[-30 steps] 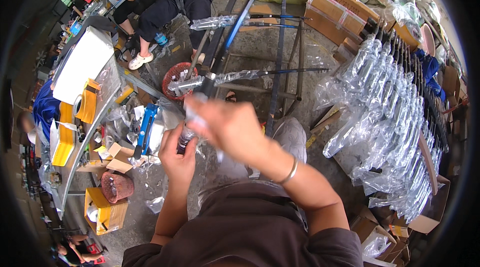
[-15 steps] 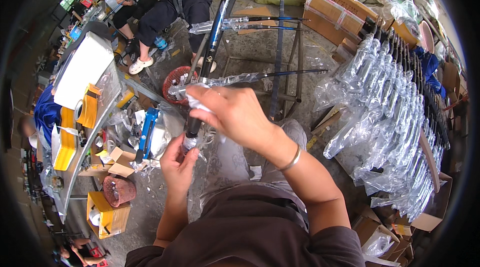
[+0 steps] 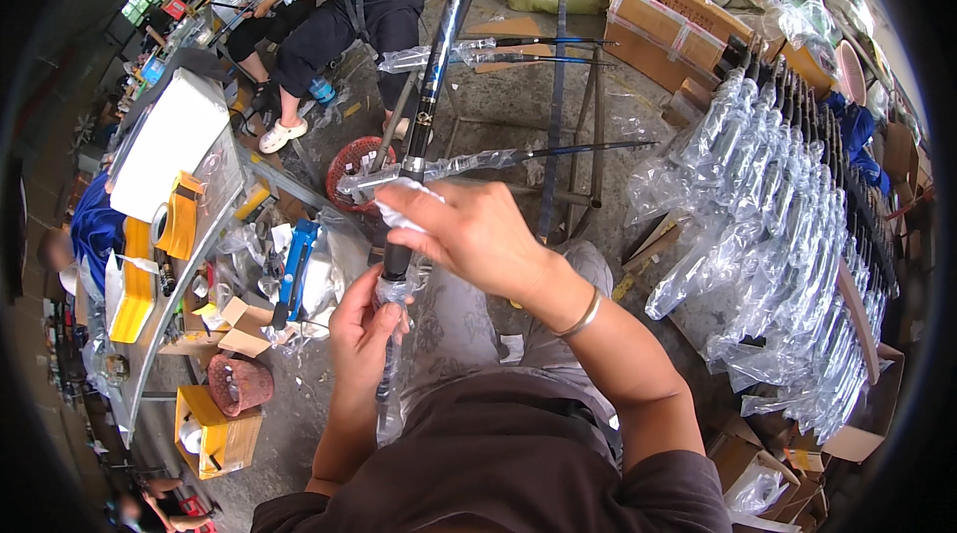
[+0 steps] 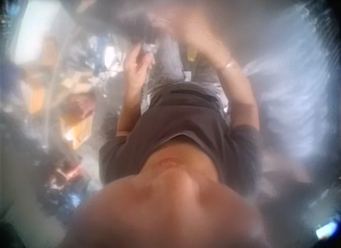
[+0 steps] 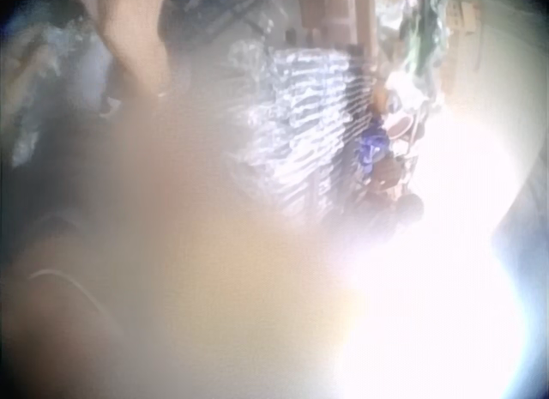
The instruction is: The person sits on the floor and wipes a fishing rod with a white cloth, then wraps it in plastic. They repeat this process for multiple rods, handling each one individually and placing the wrapped rods on a nearby rack.
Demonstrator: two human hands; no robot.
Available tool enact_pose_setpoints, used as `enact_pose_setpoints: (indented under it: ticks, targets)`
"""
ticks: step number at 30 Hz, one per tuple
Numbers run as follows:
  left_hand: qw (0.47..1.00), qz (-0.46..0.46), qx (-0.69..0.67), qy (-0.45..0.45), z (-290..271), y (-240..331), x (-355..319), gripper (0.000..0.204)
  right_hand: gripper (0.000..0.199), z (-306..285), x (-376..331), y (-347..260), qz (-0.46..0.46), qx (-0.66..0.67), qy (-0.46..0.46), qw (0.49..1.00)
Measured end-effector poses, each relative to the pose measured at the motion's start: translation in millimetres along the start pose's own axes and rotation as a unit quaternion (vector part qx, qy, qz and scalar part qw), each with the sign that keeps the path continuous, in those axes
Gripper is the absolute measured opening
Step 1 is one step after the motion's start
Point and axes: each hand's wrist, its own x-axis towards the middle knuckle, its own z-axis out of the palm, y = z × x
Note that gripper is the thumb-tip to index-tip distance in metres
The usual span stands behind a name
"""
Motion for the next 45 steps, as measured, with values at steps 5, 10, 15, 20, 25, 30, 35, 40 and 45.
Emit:
enact_pose_setpoints:
  ticks: [5,10,15,20,25,30,35,40,45]
  targets:
    - [1.000,-0.022,-0.011,-0.013,-8.2,-13.4,-0.4,0.041,0.038,22.8,-38.0,-27.2,0.020,0.070,-0.092,0.993]
    - [0.979,-0.089,-0.176,-0.045,-9.2,-12.2,7.9,0.038,0.035,-1.9,-29.1,-12.4,0.126,0.248,-0.080,0.957]
    - [0.967,-0.087,-0.215,-0.102,-10.1,-7.7,10.5,0.039,0.035,-5.3,5.4,1.0,0.037,0.167,0.056,0.984]
    - [0.972,-0.109,-0.191,-0.078,-9.0,-7.1,7.9,0.037,0.037,29.3,-18.7,-1.5,0.004,0.069,0.071,0.995]
    - [0.973,-0.134,-0.189,-0.006,-10.9,-21.0,3.5,0.036,0.034,16.3,-37.7,-17.3,-0.005,0.234,-0.162,0.959]
    - [0.920,-0.177,-0.312,-0.158,-17.7,-13.0,7.9,0.044,0.033,-9.6,1.0,4.4,0.074,0.173,0.030,0.982]
    - [0.885,-0.209,-0.372,-0.187,-19.1,-13.0,11.4,0.044,0.033,24.0,-19.1,1.6,0.011,0.172,0.028,0.985]
    - [0.889,-0.206,-0.371,-0.173,-30.3,-25.8,13.0,0.041,0.033,24.4,-45.8,-6.5,0.080,0.330,-0.102,0.935]
    - [0.949,-0.167,-0.236,-0.124,-19.4,-14.7,19.0,0.034,0.043,7.0,-11.9,3.7,0.444,0.634,0.145,0.617]
